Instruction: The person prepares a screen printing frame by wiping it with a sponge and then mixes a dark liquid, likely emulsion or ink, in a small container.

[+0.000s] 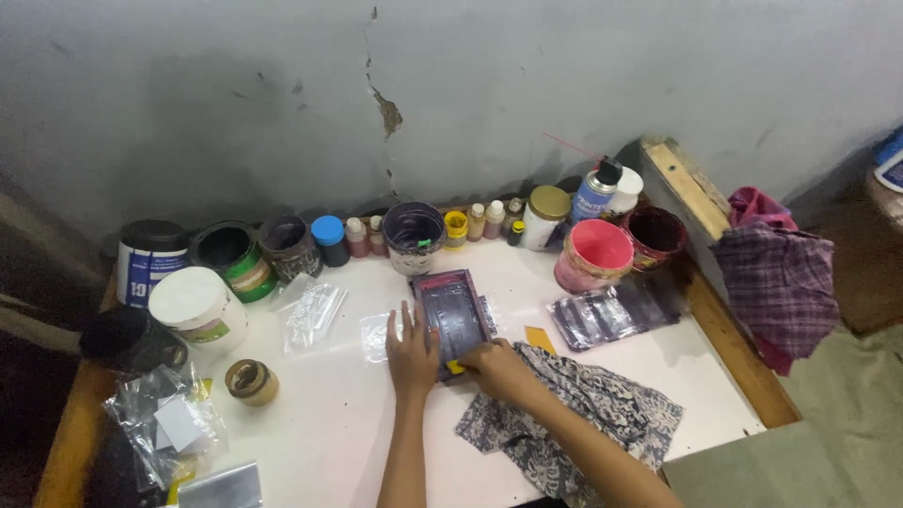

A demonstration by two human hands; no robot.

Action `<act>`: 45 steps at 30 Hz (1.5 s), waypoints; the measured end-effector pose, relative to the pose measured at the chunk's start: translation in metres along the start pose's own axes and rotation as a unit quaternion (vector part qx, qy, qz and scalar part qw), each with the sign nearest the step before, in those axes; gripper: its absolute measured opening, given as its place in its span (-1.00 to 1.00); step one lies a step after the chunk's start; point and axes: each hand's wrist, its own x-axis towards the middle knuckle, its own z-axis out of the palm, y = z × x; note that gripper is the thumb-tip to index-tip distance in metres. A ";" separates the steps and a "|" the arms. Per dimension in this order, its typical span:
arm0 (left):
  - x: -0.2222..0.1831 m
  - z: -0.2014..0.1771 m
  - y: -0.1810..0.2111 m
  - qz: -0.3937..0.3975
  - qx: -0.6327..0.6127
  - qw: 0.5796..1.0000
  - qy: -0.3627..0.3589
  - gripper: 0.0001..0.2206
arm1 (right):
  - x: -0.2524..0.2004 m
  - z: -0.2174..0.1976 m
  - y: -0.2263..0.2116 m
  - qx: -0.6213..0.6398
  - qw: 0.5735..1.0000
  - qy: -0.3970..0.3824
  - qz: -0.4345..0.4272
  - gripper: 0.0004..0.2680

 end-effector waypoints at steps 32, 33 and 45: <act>-0.133 0.006 0.146 -0.149 -0.454 0.859 -0.183 -0.80 | -0.120 0.099 0.040 0.672 0.529 0.287 0.432 -0.69; -0.132 0.005 0.148 -0.189 -0.454 0.852 -0.177 -0.78 | -0.122 0.098 0.036 0.626 0.576 0.275 0.448 -0.68; -0.127 0.041 0.135 -0.349 -0.386 0.827 -0.214 -0.77 | -0.125 0.124 0.052 0.480 0.734 0.270 0.398 -0.75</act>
